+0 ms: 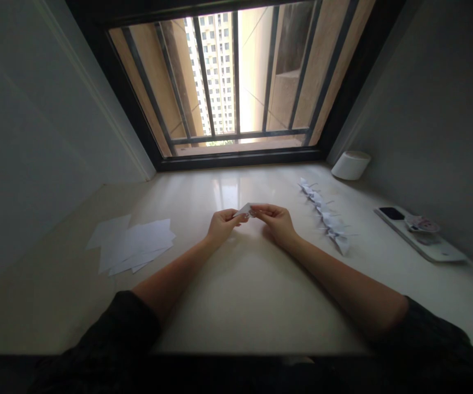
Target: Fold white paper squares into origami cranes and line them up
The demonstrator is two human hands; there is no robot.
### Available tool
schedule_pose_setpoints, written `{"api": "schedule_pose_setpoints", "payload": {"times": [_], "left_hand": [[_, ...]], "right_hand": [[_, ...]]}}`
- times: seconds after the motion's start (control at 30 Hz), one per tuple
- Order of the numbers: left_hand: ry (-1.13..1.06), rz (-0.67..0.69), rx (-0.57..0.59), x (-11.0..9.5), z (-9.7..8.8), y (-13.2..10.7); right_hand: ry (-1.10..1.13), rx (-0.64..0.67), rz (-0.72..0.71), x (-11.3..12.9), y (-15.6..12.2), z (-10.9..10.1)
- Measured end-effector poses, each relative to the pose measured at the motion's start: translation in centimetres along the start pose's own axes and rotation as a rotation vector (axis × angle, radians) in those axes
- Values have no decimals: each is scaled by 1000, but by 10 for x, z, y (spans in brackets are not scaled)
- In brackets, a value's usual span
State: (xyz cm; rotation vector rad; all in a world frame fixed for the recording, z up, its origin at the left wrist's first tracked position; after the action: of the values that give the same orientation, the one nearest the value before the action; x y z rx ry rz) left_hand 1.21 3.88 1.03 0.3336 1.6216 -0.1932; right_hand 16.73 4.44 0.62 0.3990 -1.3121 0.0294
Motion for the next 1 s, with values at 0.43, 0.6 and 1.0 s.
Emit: {"api": "schedule_pose_setpoints", "payload": {"times": [0.43, 0.6, 1.0], "left_hand": [[11, 1, 89, -2, 2, -1], [94, -6, 87, 2, 2, -1], [113, 86, 91, -3, 4, -1]], "right_hand": [[-51, -28, -32, -4, 3, -7], [-165, -27, -87, 0, 4, -7], [-715, 214, -269, 14, -6, 7]]}}
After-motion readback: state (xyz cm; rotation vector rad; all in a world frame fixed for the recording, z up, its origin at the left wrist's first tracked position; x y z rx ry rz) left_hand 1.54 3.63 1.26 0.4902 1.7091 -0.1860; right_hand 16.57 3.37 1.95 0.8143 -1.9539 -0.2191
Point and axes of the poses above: each hand's wrist, its own y-axis towards the middle knuckle, its own z-axis out of the palm, x = y × z, the point moved 4 cm from there along y, towards the middle knuckle, and after that the axes turned 12 degrees about x, right-handed, at the moved point
